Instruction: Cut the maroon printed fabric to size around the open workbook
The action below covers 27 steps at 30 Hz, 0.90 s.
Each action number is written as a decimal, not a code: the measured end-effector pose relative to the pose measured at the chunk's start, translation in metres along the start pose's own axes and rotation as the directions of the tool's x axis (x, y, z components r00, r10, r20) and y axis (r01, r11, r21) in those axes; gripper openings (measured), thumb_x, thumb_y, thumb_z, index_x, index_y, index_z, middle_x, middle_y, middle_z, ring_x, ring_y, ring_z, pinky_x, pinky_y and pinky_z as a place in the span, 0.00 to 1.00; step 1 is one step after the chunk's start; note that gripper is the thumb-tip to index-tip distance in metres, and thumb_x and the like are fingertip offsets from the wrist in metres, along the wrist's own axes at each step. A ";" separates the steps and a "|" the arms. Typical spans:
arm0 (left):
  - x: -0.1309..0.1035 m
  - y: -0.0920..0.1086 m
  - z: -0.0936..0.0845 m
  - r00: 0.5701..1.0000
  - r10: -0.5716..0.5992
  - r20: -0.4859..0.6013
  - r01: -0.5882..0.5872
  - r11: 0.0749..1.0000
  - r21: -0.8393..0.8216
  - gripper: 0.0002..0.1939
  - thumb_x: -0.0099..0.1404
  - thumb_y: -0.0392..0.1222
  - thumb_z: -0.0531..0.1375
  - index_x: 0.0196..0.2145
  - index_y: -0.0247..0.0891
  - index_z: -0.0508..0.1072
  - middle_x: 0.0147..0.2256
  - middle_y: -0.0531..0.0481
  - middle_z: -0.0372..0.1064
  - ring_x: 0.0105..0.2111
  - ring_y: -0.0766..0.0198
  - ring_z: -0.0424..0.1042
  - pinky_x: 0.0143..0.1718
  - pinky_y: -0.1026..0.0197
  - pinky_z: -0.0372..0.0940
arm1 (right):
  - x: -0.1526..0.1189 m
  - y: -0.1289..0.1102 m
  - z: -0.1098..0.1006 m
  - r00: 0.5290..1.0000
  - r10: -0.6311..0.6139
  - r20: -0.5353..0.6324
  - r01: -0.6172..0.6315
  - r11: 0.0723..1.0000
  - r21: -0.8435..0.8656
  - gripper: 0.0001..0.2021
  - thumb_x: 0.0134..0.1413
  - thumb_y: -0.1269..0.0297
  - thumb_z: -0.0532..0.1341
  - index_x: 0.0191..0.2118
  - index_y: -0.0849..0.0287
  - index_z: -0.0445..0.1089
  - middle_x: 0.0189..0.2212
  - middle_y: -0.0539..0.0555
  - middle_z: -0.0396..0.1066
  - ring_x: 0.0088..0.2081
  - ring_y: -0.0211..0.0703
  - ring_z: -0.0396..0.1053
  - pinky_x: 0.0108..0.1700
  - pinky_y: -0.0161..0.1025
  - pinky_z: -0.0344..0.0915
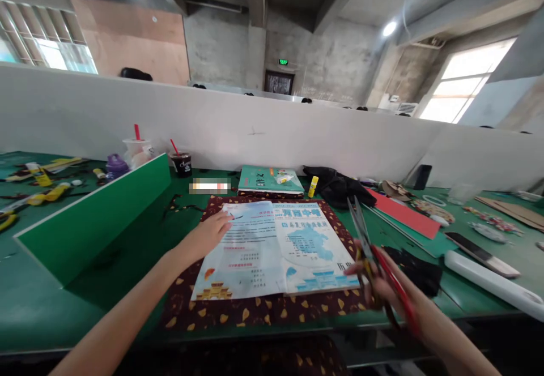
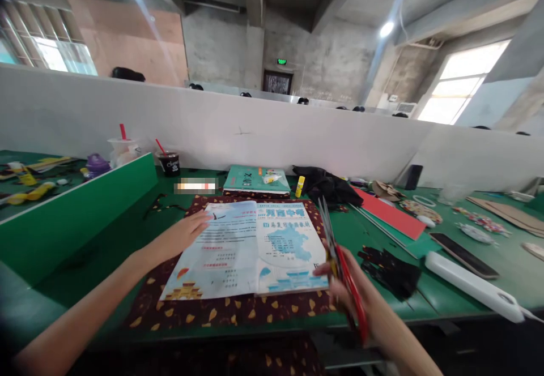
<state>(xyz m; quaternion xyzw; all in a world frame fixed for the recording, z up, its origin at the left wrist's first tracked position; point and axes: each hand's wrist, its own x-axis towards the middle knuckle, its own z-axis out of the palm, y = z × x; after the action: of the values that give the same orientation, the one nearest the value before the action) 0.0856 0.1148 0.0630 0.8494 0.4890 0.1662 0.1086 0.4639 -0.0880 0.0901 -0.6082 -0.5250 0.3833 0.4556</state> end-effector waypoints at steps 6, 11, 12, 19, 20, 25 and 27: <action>0.088 -0.028 0.019 0.997 -0.062 -0.041 0.064 0.997 0.033 0.25 0.70 0.52 0.59 0.60 0.39 0.65 0.62 0.40 0.61 0.60 0.48 0.64 0.60 0.36 0.59 | 0.195 0.030 -0.001 0.960 -0.160 -0.231 0.007 0.837 -0.547 0.12 0.63 0.61 0.59 0.49 0.61 0.66 0.38 0.56 0.74 0.39 0.47 0.72 0.44 0.45 0.69; 0.103 -0.052 0.042 0.993 -0.120 -0.007 0.120 0.988 0.094 0.26 0.70 0.52 0.58 0.61 0.39 0.64 0.64 0.40 0.58 0.62 0.46 0.61 0.61 0.35 0.56 | 0.259 0.057 0.010 0.976 -0.114 -0.185 -0.052 0.702 -0.710 0.16 0.65 0.56 0.60 0.52 0.59 0.68 0.44 0.54 0.72 0.41 0.44 0.73 0.43 0.47 0.72; 0.103 -0.056 0.046 0.992 -0.124 -0.003 0.123 0.986 0.108 0.26 0.70 0.52 0.58 0.61 0.39 0.64 0.64 0.40 0.57 0.63 0.46 0.59 0.62 0.34 0.55 | 0.263 0.062 0.011 0.979 -0.106 -0.175 -0.059 0.673 -0.738 0.16 0.65 0.56 0.60 0.52 0.59 0.68 0.45 0.55 0.72 0.42 0.45 0.73 0.44 0.47 0.72; 0.106 -0.072 0.062 0.994 -0.109 0.006 0.106 0.981 0.165 0.27 0.70 0.52 0.58 0.62 0.40 0.63 0.66 0.40 0.54 0.65 0.44 0.55 0.64 0.33 0.50 | 0.266 0.073 0.010 0.981 -0.084 -0.175 -0.104 0.534 -0.839 0.18 0.65 0.54 0.59 0.55 0.59 0.68 0.47 0.57 0.72 0.45 0.47 0.73 0.47 0.51 0.71; 0.107 -0.074 0.063 0.994 -0.111 0.009 0.108 0.980 0.169 0.27 0.70 0.51 0.58 0.62 0.40 0.62 0.66 0.41 0.54 0.65 0.44 0.55 0.64 0.33 0.50 | 0.266 0.073 0.010 0.981 -0.082 -0.176 -0.108 0.525 -0.844 0.18 0.65 0.54 0.59 0.55 0.59 0.68 0.47 0.57 0.72 0.45 0.47 0.73 0.47 0.51 0.71; 0.115 -0.077 0.065 0.994 -0.112 0.013 0.108 0.978 0.176 0.26 0.70 0.51 0.59 0.62 0.41 0.63 0.66 0.41 0.54 0.64 0.45 0.56 0.63 0.33 0.51 | 0.270 0.073 0.009 0.981 -0.077 -0.180 -0.116 0.516 -0.849 0.18 0.65 0.55 0.59 0.55 0.59 0.67 0.48 0.57 0.71 0.45 0.47 0.72 0.47 0.51 0.71; 0.116 -0.076 0.065 0.994 -0.105 0.007 0.102 0.980 0.172 0.25 0.69 0.50 0.59 0.61 0.40 0.64 0.65 0.41 0.56 0.63 0.45 0.58 0.63 0.33 0.53 | 0.270 0.074 0.009 0.980 -0.076 -0.184 -0.116 0.532 -0.839 0.18 0.65 0.55 0.59 0.55 0.59 0.67 0.49 0.57 0.71 0.46 0.47 0.72 0.48 0.52 0.71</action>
<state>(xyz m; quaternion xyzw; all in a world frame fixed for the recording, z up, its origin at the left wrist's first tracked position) 0.1047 0.2521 -0.0029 0.8304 0.5440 0.1108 0.0474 0.5187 0.1781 0.0205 -0.7934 -0.5895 0.0243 0.1499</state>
